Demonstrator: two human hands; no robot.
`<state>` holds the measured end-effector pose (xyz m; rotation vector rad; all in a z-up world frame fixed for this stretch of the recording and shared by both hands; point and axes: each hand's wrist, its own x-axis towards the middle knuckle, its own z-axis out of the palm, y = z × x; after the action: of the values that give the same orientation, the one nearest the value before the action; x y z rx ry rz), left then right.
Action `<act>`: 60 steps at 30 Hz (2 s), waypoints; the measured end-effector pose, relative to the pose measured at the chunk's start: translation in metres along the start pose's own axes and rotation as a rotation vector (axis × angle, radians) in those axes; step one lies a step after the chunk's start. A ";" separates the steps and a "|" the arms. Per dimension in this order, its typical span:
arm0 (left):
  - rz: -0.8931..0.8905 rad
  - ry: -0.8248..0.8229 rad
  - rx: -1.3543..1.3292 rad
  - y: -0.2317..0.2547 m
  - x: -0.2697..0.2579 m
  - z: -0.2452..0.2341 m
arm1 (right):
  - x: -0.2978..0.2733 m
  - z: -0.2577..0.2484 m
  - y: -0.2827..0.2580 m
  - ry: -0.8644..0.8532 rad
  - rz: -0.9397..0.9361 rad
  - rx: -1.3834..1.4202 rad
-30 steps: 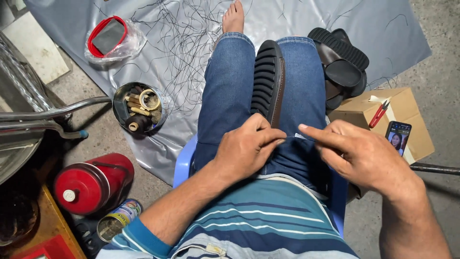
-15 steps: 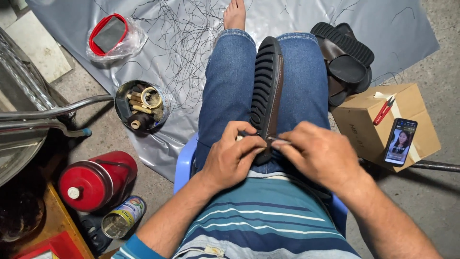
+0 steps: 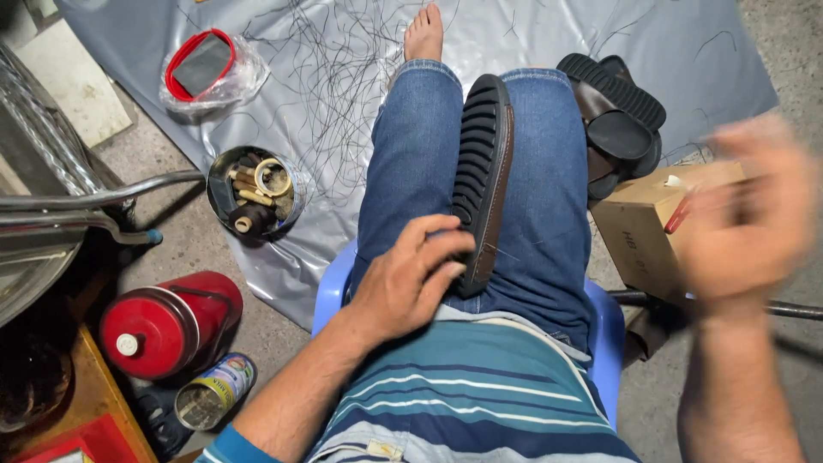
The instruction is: Hand-stitching the sole of a sandal to its upper part using a needle and thread.
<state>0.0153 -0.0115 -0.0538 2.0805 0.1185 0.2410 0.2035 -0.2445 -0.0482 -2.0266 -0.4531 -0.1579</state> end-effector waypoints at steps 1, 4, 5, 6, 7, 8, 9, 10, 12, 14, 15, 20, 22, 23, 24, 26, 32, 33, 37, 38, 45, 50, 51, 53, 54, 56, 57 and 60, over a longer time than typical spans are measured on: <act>-0.003 -0.003 0.001 0.002 0.002 -0.004 | -0.009 0.012 -0.022 -0.284 -0.468 -0.101; -0.043 -0.064 0.209 -0.005 -0.002 -0.010 | -0.041 0.039 -0.053 -0.612 -0.473 -0.193; -0.047 -0.064 0.211 -0.006 -0.004 -0.012 | -0.042 0.044 -0.049 -0.614 -0.472 -0.189; -0.077 -0.116 0.235 -0.007 -0.005 -0.013 | -0.043 0.049 -0.044 -0.646 -0.394 -0.161; -0.102 -0.170 0.261 -0.009 -0.005 -0.015 | -0.043 0.053 -0.039 -0.672 -0.316 -0.135; -0.100 -0.171 0.264 -0.002 -0.003 -0.022 | -0.041 0.059 -0.042 -0.669 -0.316 -0.132; 0.005 -0.241 0.021 0.004 0.000 -0.028 | -0.038 0.063 -0.045 -0.625 -0.325 -0.062; 0.111 -0.310 -0.223 0.010 0.003 -0.035 | -0.035 0.068 -0.048 -0.581 -0.335 0.009; 0.141 -0.448 -0.500 0.025 -0.006 -0.047 | -0.035 0.073 -0.049 -0.540 -0.329 0.055; 0.152 -0.568 -0.789 0.033 -0.009 -0.050 | -0.039 0.073 -0.045 -0.521 -0.315 0.104; 0.132 -0.536 -0.810 0.033 -0.004 -0.049 | -0.040 0.074 -0.041 -0.500 -0.271 0.115; -0.059 -0.132 -0.082 0.009 0.005 -0.015 | -0.044 0.071 -0.040 -0.489 -0.114 0.147; -0.096 -0.127 0.141 -0.011 0.005 -0.004 | -0.043 0.071 -0.038 -0.508 -0.123 0.182; -0.103 -0.129 0.139 -0.014 0.005 -0.003 | -0.045 0.070 -0.038 -0.513 -0.117 0.182; -0.087 -0.164 0.093 -0.016 0.005 -0.003 | -0.048 0.069 -0.037 -0.514 -0.118 0.180; -0.051 -0.193 0.056 -0.017 0.010 -0.012 | -0.047 0.067 -0.043 -0.500 -0.136 0.177; -0.140 -0.217 -0.385 -0.042 0.009 -0.048 | -0.019 0.021 -0.081 -0.932 -0.006 0.026; -0.546 -0.038 -0.336 -0.033 0.012 -0.064 | -0.017 0.015 -0.076 -0.937 -0.131 0.002; -0.575 0.140 0.789 -0.065 -0.008 -0.075 | -0.015 0.015 -0.061 -0.920 -0.423 -0.229; -0.573 0.144 0.789 -0.054 0.000 -0.066 | -0.012 0.019 -0.060 -0.918 -0.427 -0.230; 0.042 0.003 0.038 0.001 0.002 0.001 | -0.013 0.036 -0.050 -0.990 -0.468 -0.401; -0.157 0.028 -0.042 0.010 -0.005 0.016 | -0.013 0.036 -0.049 -1.014 -0.440 -0.433; -0.154 0.072 -0.035 0.010 -0.006 0.018 | -0.013 0.037 -0.048 -1.013 -0.438 -0.408; -0.152 0.116 -0.027 0.010 -0.009 0.021 | -0.014 0.038 -0.049 -1.015 -0.437 -0.383; -0.146 0.138 -0.031 0.010 -0.010 0.021 | -0.015 0.038 -0.050 -1.001 -0.428 -0.392; -0.137 0.161 -0.036 0.009 -0.010 0.024 | -0.017 0.039 -0.051 -0.986 -0.419 -0.403; -0.105 0.190 -0.024 0.009 -0.011 0.026 | -0.020 0.040 -0.053 -0.958 -0.436 -0.445; -0.045 0.235 0.020 0.007 -0.012 0.031 | -0.025 0.040 -0.065 -0.937 -0.435 -0.588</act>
<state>0.0105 -0.0431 -0.0641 2.0606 0.3109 0.4580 0.1527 -0.1884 -0.0213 -2.4571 -1.5836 0.4783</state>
